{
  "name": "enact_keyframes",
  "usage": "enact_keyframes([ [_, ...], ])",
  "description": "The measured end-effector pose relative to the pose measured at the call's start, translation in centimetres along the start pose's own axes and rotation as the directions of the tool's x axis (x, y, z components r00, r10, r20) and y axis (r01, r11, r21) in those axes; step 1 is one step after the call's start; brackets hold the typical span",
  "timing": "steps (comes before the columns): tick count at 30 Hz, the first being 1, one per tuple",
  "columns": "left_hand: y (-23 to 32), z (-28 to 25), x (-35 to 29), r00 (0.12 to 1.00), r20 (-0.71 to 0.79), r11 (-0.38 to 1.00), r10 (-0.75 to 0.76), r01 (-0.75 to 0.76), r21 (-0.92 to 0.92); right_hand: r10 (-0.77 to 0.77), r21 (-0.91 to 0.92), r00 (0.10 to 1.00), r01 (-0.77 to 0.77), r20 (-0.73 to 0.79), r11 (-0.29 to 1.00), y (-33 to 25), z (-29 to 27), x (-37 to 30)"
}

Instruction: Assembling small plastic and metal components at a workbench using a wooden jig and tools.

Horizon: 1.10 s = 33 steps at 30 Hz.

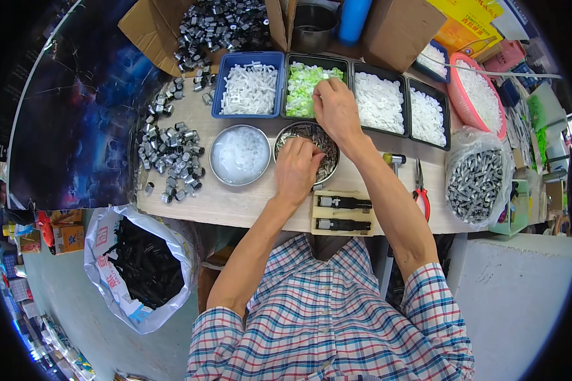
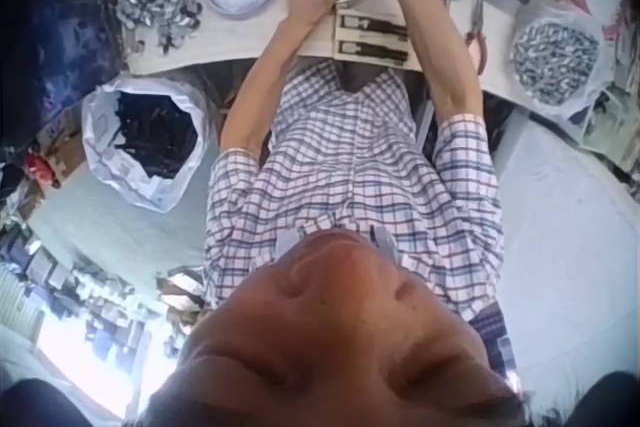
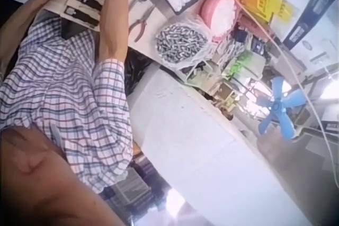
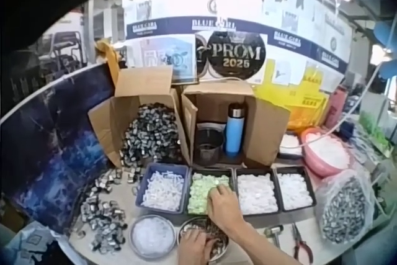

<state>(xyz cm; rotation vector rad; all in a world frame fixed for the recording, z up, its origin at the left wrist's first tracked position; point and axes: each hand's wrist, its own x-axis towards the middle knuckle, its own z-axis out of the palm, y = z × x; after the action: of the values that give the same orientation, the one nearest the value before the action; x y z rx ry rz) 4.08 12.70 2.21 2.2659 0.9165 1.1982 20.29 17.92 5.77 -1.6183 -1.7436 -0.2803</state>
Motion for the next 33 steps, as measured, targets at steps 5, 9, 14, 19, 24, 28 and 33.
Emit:
enact_keyframes([
  [5, 0.5, -0.7, -0.7, 0.993, -0.054, 0.98, -0.102, 0.091, -0.177, 0.399, 0.511, 0.903, -0.422, 0.161, 0.749, -3.6, -4.4, -5.9],
  [9, 5.0, -3.1, -1.7, 0.886, 0.143, 0.75, -0.441, 0.451, -0.484, 0.581, 0.726, 0.731, -0.609, 0.357, 0.32, -6.6, -8.1, -12.5],
  [14, 9.4, -4.2, -4.5, 0.75, 0.403, 0.426, -0.525, 0.641, -0.638, 0.569, 0.815, 0.59, -0.482, 0.573, -0.32, -9.3, -10.8, -17.0],
  [19, 10.5, -3.8, -7.0, 0.739, 0.453, 0.354, -0.499, 0.65, -0.672, 0.555, 0.81, 0.59, -0.427, 0.586, -0.402, -9.7, -11.6, -19.1],
  [24, 10.8, -3.6, -7.8, 0.745, 0.467, 0.37, -0.476, 0.652, -0.662, 0.551, 0.79, 0.567, -0.419, 0.612, -0.448, -10.0, -12.6, -19.6],
  [28, 11.3, -4.1, -7.6, 0.766, 0.452, 0.466, -0.456, 0.639, -0.612, 0.549, 0.807, 0.592, -0.443, 0.59, -0.389, -9.9, -13.2, -20.0],
  [33, 11.4, -5.3, -7.3, 0.761, 0.483, 0.577, -0.432, 0.645, -0.501, 0.52, 0.813, 0.685, -0.582, 0.511, -0.032, -9.0, -13.6, -20.9],
])
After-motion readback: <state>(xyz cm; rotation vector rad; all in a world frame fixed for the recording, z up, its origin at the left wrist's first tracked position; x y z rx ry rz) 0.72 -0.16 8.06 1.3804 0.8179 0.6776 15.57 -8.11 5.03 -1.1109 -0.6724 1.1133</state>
